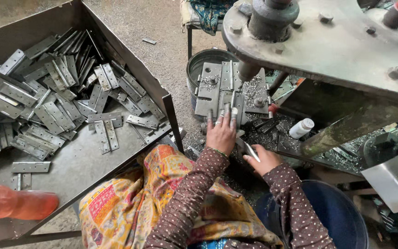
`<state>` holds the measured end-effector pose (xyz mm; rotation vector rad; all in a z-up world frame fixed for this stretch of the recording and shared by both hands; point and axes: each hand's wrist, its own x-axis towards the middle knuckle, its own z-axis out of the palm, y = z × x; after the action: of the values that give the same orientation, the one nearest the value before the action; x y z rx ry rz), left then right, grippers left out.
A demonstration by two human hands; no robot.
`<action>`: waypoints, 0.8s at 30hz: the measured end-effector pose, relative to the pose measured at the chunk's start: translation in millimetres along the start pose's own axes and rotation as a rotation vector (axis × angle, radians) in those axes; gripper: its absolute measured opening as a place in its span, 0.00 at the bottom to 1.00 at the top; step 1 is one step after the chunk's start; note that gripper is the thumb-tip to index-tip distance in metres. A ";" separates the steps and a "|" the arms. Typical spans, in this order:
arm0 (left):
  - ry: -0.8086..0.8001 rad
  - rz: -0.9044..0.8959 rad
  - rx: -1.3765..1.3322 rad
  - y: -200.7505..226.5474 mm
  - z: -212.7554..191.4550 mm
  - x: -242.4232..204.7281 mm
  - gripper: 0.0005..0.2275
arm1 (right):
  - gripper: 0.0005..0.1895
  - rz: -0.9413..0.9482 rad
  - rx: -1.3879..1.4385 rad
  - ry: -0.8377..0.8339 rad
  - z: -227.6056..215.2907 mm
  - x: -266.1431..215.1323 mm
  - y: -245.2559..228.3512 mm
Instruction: The person repeatedly picks up metal hinge pieces from a bin, places them into a press machine, and operates the lever to process them. The person then removes the processed pieces and places them back into the bin.
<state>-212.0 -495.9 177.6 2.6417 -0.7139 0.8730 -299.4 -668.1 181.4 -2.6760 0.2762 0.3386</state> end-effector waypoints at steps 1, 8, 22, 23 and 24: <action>-0.046 -0.051 0.053 -1.6 6.6 4.4 0.18 | 0.31 -0.009 -0.011 0.010 1.4 3.9 3.4; -0.215 -0.171 -0.017 -4.4 10.1 7.0 0.14 | 0.38 0.009 -0.087 -0.017 71.1 5.0 46.9; -0.304 -0.200 -0.044 -4.5 13.8 8.4 0.17 | 0.37 -0.053 -0.143 -0.016 85.4 32.8 70.3; -0.367 -0.208 -0.055 -4.5 14.5 6.3 0.16 | 0.37 -0.023 -0.137 -0.010 96.0 26.9 72.7; -0.347 -0.205 -0.054 -4.8 15.6 9.3 0.16 | 0.37 0.006 -0.134 0.003 105.5 24.7 76.4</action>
<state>-195.4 -501.3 170.6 2.7846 -0.5172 0.3394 -314.9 -693.4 52.3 -2.8074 0.2720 0.3670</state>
